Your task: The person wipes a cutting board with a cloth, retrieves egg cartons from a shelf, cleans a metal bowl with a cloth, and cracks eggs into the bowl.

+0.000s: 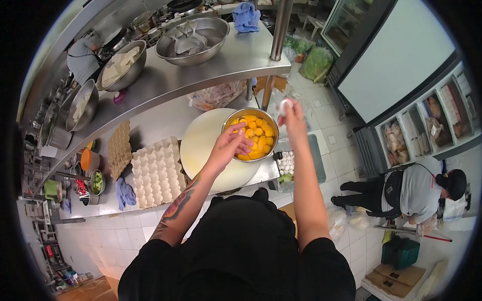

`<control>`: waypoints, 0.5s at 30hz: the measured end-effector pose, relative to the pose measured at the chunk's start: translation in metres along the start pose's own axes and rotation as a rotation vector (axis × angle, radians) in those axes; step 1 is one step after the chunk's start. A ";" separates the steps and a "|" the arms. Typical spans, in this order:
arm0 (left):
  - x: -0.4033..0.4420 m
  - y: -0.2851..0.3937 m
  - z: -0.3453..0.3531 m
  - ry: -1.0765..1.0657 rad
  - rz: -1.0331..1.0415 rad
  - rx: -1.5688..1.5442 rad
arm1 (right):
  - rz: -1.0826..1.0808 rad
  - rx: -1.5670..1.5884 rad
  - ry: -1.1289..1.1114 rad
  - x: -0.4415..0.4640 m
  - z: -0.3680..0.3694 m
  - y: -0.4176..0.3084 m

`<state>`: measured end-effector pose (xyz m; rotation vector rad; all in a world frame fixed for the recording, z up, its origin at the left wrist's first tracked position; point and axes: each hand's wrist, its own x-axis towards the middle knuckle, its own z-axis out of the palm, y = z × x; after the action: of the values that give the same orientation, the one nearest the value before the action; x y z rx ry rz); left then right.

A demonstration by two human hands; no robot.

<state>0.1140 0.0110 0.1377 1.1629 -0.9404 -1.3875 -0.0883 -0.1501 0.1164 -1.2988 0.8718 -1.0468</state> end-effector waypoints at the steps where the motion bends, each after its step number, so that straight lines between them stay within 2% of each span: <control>1: -0.002 -0.003 -0.005 0.019 -0.002 -0.013 | -0.057 0.228 0.220 0.017 -0.001 0.009; 2: -0.005 -0.004 -0.010 0.037 -0.005 -0.026 | -0.057 0.228 0.219 0.031 0.001 0.018; 4: -0.014 -0.005 -0.015 0.043 0.009 -0.034 | 0.089 0.250 0.153 0.043 0.020 0.015; 5: -0.020 -0.006 -0.019 0.049 0.020 -0.042 | 0.249 0.346 0.029 0.044 0.023 0.012; 9: -0.048 -0.013 -0.055 0.052 0.054 -0.069 | 0.143 0.402 0.119 0.024 0.015 -0.003; 11: -0.063 -0.012 -0.071 0.142 0.026 -0.085 | 0.061 0.080 -0.012 0.001 0.018 -0.011; 12: -0.069 -0.012 -0.077 0.140 0.022 -0.086 | 0.064 0.079 -0.009 -0.008 0.022 -0.010; 14: -0.077 -0.012 -0.086 0.235 0.027 -0.075 | -0.223 -0.403 -0.065 -0.023 0.037 -0.011; 15: -0.082 -0.010 -0.088 0.243 0.036 -0.081 | -0.282 -0.523 -0.068 -0.026 0.041 -0.014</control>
<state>0.1955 0.0980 0.1213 1.2162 -0.7232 -1.2126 -0.0596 -0.1122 0.1331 -1.9293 0.9660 -1.0164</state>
